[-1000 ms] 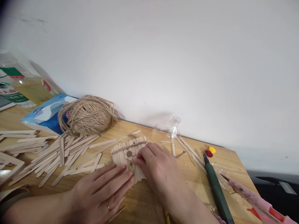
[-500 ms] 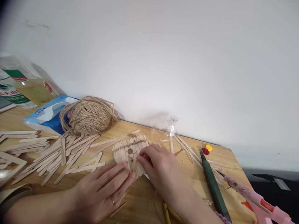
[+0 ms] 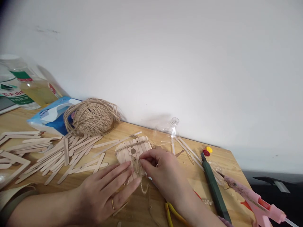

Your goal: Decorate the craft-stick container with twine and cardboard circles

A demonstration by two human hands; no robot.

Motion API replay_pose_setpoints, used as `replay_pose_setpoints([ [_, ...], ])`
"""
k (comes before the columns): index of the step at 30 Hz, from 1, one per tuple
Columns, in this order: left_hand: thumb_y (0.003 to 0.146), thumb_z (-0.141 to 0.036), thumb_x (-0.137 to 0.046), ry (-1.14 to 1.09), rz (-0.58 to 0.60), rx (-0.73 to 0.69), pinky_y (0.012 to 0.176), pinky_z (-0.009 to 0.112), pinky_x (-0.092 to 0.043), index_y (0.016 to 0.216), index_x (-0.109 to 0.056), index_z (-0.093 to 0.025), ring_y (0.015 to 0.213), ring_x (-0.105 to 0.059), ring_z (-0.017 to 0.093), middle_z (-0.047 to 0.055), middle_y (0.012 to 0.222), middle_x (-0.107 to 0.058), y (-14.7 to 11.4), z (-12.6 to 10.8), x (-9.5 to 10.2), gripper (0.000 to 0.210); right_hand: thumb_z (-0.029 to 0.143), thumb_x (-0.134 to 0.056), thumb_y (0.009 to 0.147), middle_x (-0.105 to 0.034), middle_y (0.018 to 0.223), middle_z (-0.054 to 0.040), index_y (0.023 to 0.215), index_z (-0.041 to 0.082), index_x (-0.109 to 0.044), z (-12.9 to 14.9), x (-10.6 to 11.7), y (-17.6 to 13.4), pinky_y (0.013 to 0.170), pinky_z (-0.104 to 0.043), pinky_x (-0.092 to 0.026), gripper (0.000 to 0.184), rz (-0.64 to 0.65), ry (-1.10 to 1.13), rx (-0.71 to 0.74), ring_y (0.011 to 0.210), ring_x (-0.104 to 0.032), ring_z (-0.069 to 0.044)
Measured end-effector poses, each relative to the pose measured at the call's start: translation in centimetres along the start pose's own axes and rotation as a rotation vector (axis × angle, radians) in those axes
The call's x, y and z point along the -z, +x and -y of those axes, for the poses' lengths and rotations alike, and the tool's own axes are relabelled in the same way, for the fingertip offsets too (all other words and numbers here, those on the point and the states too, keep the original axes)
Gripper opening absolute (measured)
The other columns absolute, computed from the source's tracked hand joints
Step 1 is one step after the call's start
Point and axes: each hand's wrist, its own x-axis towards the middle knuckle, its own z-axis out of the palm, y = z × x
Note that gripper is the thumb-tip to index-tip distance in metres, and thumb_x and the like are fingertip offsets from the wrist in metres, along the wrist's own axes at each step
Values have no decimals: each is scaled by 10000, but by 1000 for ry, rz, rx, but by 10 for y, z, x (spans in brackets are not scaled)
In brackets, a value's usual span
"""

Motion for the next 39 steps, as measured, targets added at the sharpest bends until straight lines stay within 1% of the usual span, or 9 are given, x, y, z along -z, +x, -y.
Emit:
replay_pose_setpoints([
  [8, 843, -231, -518, 53, 4, -3, 764, 354, -540, 1107, -621, -143, 1011, -590, 252, 101, 1008, -617, -1, 0, -3, 296, 288, -584, 764, -664, 694, -11, 774, 199, -682, -10, -8, -2, 589, -248, -452, 132, -65, 65, 43, 654, -592, -157],
  [13, 862, -257, -452, 57, 82, -45, 714, 364, -553, 1115, -627, -156, 1082, -534, 299, 99, 1315, -485, -2, -1, -2, 324, 310, -592, 768, -655, 695, -17, 779, 205, -684, -12, -11, -5, 556, -241, -451, 140, -115, 74, 90, 645, -585, -160],
  [16, 878, -276, -429, 96, 107, -32, 690, 382, -555, 1128, -621, -192, 1096, -518, 299, 67, 1372, -450, -3, -5, -2, 325, 287, -583, 780, -626, 677, -9, 777, 214, -682, -13, -12, -6, 538, -234, -439, 123, -136, 53, 126, 621, -562, -149],
  [20, 874, -287, -458, 179, 114, -63, 734, 392, -543, 1210, -562, -223, 1069, -530, 267, 67, 1294, -525, -1, -6, 0, 357, 237, -572, 779, -610, 690, -10, 756, 211, -674, -14, -11, -4, 544, -231, -438, 108, -128, 16, 182, 633, -551, -147],
  [23, 868, -275, -451, 211, 118, -141, 774, 382, -529, 1121, -623, -153, 1004, -559, 251, 91, 1190, -590, 3, -3, 3, 329, 200, -573, 769, -610, 695, -9, 741, 208, -667, -14, -10, -2, 543, -227, -436, 99, -121, -6, 209, 643, -551, -147],
  [28, 868, -192, -393, 142, -33, -150, 795, 331, -521, 992, -677, -135, 924, -584, 198, 68, 1046, -645, 9, -1, 4, 315, 174, -571, 780, -612, 711, -12, 741, 208, -656, -11, -10, -2, 569, -236, -445, 99, -118, -66, 198, 673, -565, -157],
  [32, 872, -127, -328, 8, -132, -17, 737, 301, -522, 940, -673, -106, 835, -595, 181, 73, 914, -664, 10, 0, 5, 352, 172, -552, 808, -588, 721, -14, 766, 206, -624, -11, -10, -5, 530, -240, -414, 91, -147, -176, 267, 663, -551, -156],
  [36, 831, -85, -372, -55, -82, 46, 760, 341, -515, 968, -655, -57, 855, -602, 214, 98, 919, -673, 10, 1, 5, 315, 145, -506, 835, -589, 790, -33, 952, 209, -631, -13, -10, -7, 559, -257, -426, 183, -187, -228, 357, 683, -557, -163],
  [39, 800, -116, -476, -8, -35, 3, 780, 352, -516, 991, -650, -55, 879, -606, 223, 102, 943, -677, 9, 3, 3, 265, 162, -497, 851, -599, 822, -50, 859, 216, -657, -13, -8, -10, 575, -258, -438, 169, -144, -232, 390, 748, -573, -182],
])
